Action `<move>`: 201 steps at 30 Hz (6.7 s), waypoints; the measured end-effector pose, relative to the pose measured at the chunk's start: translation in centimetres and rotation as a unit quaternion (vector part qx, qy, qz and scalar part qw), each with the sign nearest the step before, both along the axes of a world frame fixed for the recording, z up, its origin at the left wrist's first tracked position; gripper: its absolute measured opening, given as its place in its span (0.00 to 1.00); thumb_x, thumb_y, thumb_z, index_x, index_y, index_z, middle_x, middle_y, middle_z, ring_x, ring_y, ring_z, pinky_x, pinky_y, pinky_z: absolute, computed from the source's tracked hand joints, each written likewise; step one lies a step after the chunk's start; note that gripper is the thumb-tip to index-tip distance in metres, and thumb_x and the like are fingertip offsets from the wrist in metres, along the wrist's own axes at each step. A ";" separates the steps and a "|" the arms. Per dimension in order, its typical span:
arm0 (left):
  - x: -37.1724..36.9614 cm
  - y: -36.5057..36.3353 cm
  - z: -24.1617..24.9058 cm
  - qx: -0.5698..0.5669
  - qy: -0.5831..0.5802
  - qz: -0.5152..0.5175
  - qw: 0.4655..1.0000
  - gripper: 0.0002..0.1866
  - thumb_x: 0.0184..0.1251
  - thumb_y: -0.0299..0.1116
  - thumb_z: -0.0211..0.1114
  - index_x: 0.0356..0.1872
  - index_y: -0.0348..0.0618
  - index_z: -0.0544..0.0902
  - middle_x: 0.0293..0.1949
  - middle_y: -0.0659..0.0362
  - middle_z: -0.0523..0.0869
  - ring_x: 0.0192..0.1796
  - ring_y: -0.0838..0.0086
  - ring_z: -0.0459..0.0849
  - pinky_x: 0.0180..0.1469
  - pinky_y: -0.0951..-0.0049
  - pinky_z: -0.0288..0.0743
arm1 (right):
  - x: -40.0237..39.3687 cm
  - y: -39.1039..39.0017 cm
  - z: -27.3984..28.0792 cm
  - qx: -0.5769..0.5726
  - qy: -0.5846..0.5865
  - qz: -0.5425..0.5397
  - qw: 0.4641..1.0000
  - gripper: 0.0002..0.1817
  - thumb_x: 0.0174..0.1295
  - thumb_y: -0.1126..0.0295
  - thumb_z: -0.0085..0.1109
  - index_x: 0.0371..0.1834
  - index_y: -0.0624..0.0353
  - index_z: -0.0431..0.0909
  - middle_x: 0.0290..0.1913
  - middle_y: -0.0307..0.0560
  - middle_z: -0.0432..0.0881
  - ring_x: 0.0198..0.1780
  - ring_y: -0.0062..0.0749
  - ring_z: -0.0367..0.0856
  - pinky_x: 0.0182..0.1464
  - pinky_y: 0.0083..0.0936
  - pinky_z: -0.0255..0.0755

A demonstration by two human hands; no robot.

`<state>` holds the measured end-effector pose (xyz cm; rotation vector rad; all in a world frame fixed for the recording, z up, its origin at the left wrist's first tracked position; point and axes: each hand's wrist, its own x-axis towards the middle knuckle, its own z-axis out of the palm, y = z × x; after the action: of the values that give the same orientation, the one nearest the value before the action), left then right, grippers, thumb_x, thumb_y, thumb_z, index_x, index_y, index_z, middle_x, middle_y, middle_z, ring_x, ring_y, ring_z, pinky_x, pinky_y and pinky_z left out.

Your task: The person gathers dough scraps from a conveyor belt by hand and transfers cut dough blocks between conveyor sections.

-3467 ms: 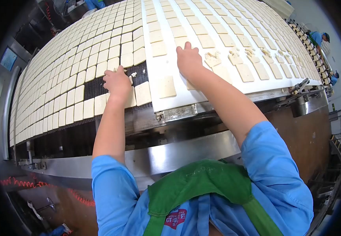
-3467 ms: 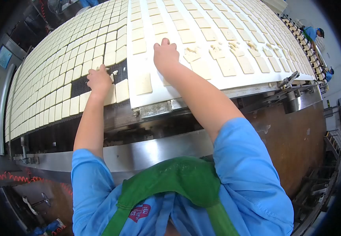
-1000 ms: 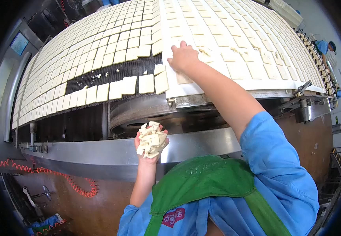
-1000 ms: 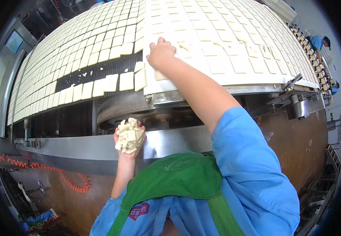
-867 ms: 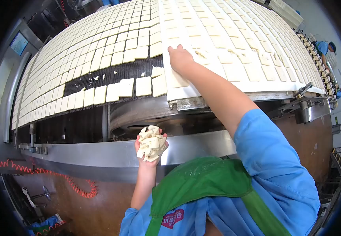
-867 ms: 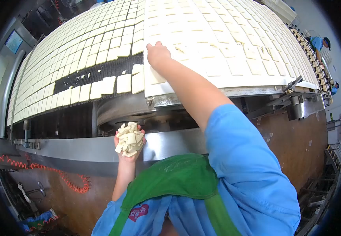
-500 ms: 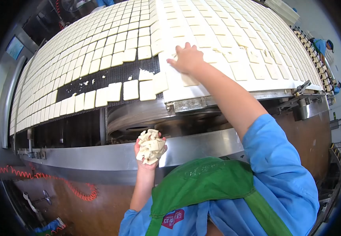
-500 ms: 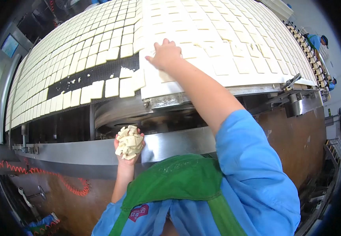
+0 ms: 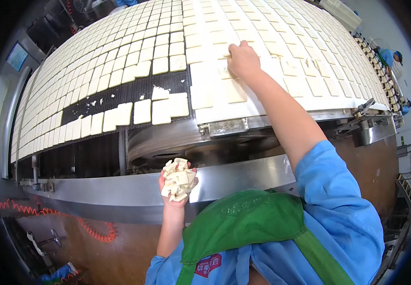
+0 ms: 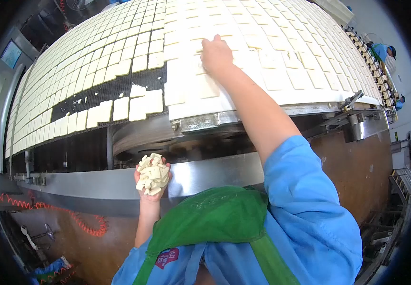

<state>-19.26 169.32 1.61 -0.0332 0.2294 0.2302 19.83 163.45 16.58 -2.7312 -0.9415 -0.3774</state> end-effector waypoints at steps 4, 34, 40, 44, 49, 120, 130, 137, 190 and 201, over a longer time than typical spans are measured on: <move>1.2 -1.2 0.0 0.009 0.001 -0.009 1.000 0.32 0.65 0.56 0.58 0.62 0.43 0.74 0.57 0.45 0.78 0.58 0.44 0.76 0.54 0.43 0.75 | -1.3 -1.8 0.6 -0.110 0.054 -0.047 0.991 0.24 0.62 0.47 0.52 0.58 0.45 0.75 0.58 0.54 0.73 0.60 0.47 0.71 0.58 0.53 0.68; 6.9 -9.0 1.2 0.002 0.044 -0.020 0.999 0.31 0.66 0.57 0.54 0.60 0.43 0.75 0.55 0.45 0.79 0.57 0.43 0.77 0.51 0.43 0.75 | 7.0 -10.6 -1.5 -0.019 0.074 0.030 0.997 0.19 0.57 0.61 0.59 0.52 0.51 0.77 0.48 0.56 0.77 0.53 0.47 0.77 0.51 0.40 0.76; 8.1 -10.8 1.1 0.013 0.037 -0.018 0.999 0.32 0.66 0.57 0.54 0.61 0.42 0.74 0.56 0.45 0.79 0.57 0.44 0.77 0.52 0.44 0.76 | 8.8 -12.0 -0.7 0.130 0.059 0.032 0.989 0.17 0.51 0.69 0.64 0.47 0.54 0.80 0.44 0.58 0.79 0.45 0.51 0.80 0.49 0.39 0.76; 8.4 -12.0 0.8 0.006 0.035 -0.026 0.999 0.32 0.66 0.57 0.55 0.61 0.42 0.74 0.56 0.45 0.78 0.58 0.44 0.76 0.52 0.44 0.76 | 11.6 -16.3 1.4 0.096 0.047 0.003 0.994 0.21 0.53 0.62 0.65 0.51 0.54 0.79 0.47 0.56 0.79 0.47 0.47 0.81 0.49 0.40 0.75; 9.7 -13.4 -0.4 0.006 0.028 -0.040 0.999 0.32 0.66 0.58 0.54 0.61 0.43 0.74 0.57 0.44 0.78 0.57 0.43 0.76 0.53 0.42 0.74 | 9.6 -18.0 1.0 -0.116 0.058 -0.058 0.990 0.34 0.56 0.40 0.59 0.60 0.48 0.73 0.57 0.53 0.73 0.60 0.48 0.71 0.54 0.49 0.72; 62.1 -131.7 -3.5 0.001 0.023 -0.660 0.751 0.19 0.71 0.50 0.54 0.47 0.48 0.81 0.44 0.57 0.87 0.46 0.67 0.86 0.53 0.64 0.80 | 16.8 -136.8 -12.4 0.401 -0.004 -0.229 0.887 0.20 0.43 0.73 0.67 0.43 0.56 0.76 0.46 0.56 0.74 0.45 0.50 0.76 0.48 0.37 0.72; 77.4 -159.4 -1.8 0.033 0.023 -0.773 0.633 0.17 0.69 0.50 0.57 0.44 0.49 0.82 0.42 0.59 0.88 0.44 0.69 0.86 0.52 0.66 0.80 | 28.8 -161.4 -12.3 0.415 -0.098 -0.367 0.827 0.16 0.48 0.72 0.66 0.42 0.58 0.76 0.46 0.55 0.73 0.46 0.48 0.76 0.49 0.36 0.71; 86.0 -181.8 -3.5 0.040 -0.016 -0.743 0.667 0.19 0.70 0.50 0.53 0.44 0.47 0.82 0.43 0.59 0.87 0.45 0.68 0.86 0.52 0.65 0.81 | 37.9 -184.4 -14.1 0.434 -0.083 -0.341 0.830 0.17 0.48 0.74 0.65 0.43 0.57 0.76 0.45 0.55 0.73 0.46 0.48 0.75 0.49 0.36 0.71; 190.9 -287.9 -4.0 0.048 0.012 -0.516 0.855 0.21 0.74 0.46 0.45 0.49 0.42 0.79 0.47 0.53 0.85 0.50 0.64 0.84 0.59 0.62 0.76 | 148.3 -295.6 -14.5 0.489 0.069 -0.070 0.867 0.21 0.44 0.77 0.68 0.44 0.58 0.76 0.44 0.50 0.73 0.46 0.41 0.75 0.50 0.29 0.70; 217.0 -281.6 4.4 0.065 0.104 -0.176 0.977 0.31 0.73 0.57 0.37 0.67 0.49 0.66 0.65 0.52 0.71 0.66 0.57 0.71 0.66 0.47 0.66 | 185.9 -286.6 -8.8 0.389 0.349 0.061 0.850 0.31 0.48 0.65 0.63 0.60 0.59 0.72 0.55 0.58 0.74 0.59 0.48 0.74 0.62 0.34 0.67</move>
<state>197.78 -112.24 6.06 0.1620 0.4226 -0.1056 205.73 -123.11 7.74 -1.8073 -0.5616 0.2278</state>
